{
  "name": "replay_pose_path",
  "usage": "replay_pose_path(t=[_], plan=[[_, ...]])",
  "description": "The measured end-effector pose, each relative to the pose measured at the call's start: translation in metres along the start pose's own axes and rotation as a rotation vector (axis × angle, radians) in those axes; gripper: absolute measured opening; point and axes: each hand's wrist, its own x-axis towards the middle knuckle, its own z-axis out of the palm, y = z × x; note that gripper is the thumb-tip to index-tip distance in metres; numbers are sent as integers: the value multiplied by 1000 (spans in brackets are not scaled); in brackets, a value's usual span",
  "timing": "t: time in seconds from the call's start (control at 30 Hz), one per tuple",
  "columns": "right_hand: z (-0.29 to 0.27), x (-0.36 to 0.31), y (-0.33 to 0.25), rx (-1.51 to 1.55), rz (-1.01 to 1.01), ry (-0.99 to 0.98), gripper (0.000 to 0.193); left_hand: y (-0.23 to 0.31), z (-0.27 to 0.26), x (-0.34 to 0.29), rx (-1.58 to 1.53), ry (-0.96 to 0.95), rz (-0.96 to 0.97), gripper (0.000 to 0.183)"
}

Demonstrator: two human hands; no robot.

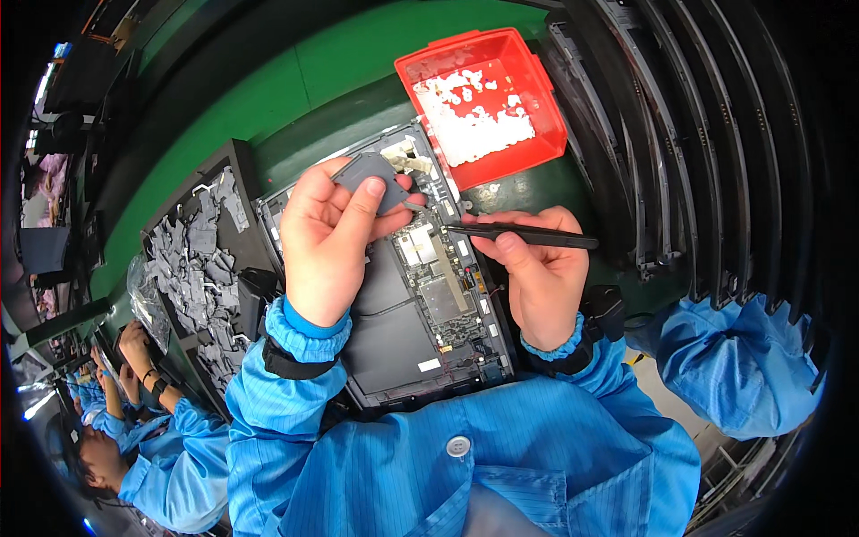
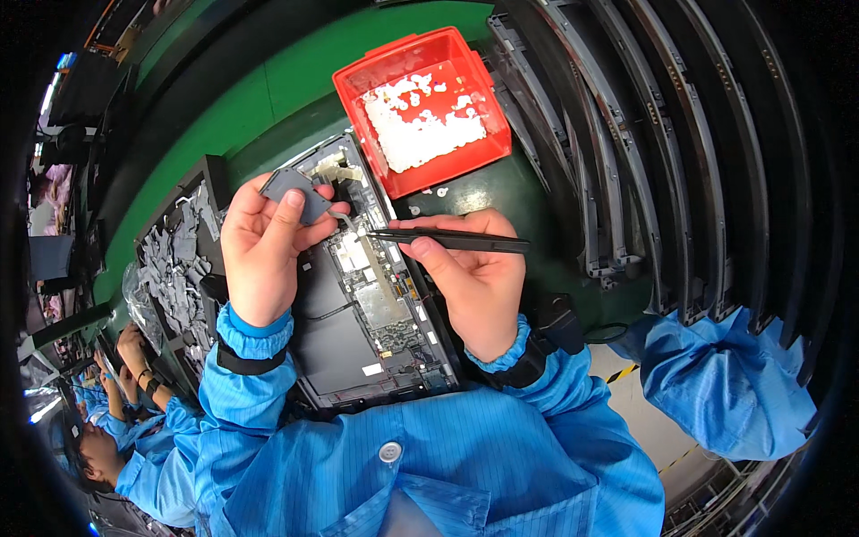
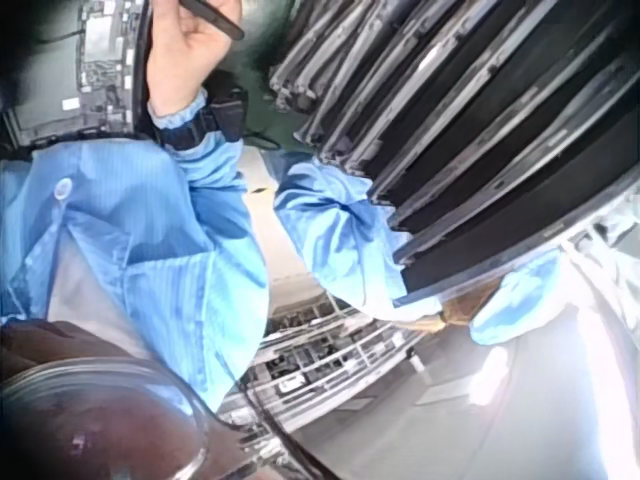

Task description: The person assembles internal components into a laptop chassis by placing a motherboard and internal cables into the chassis, using tweezers to manipulate the small parts. The person wears a static wrist strap for protection during the assembly process.

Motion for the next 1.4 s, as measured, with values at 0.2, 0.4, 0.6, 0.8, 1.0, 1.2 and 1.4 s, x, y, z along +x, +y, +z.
replay_pose_path(t=[0.2, 0.4, 0.6, 0.8, 1.0, 1.2, 1.4], plan=[[3, -1, -1, 40, 36, 8, 19, -3, 0, -1, -10, -15, 35, 17], [0, -1, 2, -4, 0, -28, 20, -4, 1, -2, -9, -17, 60, 18], [-1, -3, 7, -26, -32, -67, 18, -5, 2, -5, 31, 7, 87, 20], [3, -10, 13, -179, -176, -8, 18, -5, -1, -5, 301, 28, 255, 24], [1, -18, 25, -171, -240, -23, 19, -13, -6, -7, 386, 44, 226, 24], [3, -12, 18, -238, -261, -62, 18, -8, -1, -4, 325, 68, 210, 26], [4, -15, 20, -216, -233, -31, 17, -9, -2, -6, 320, 64, 215, 26]])
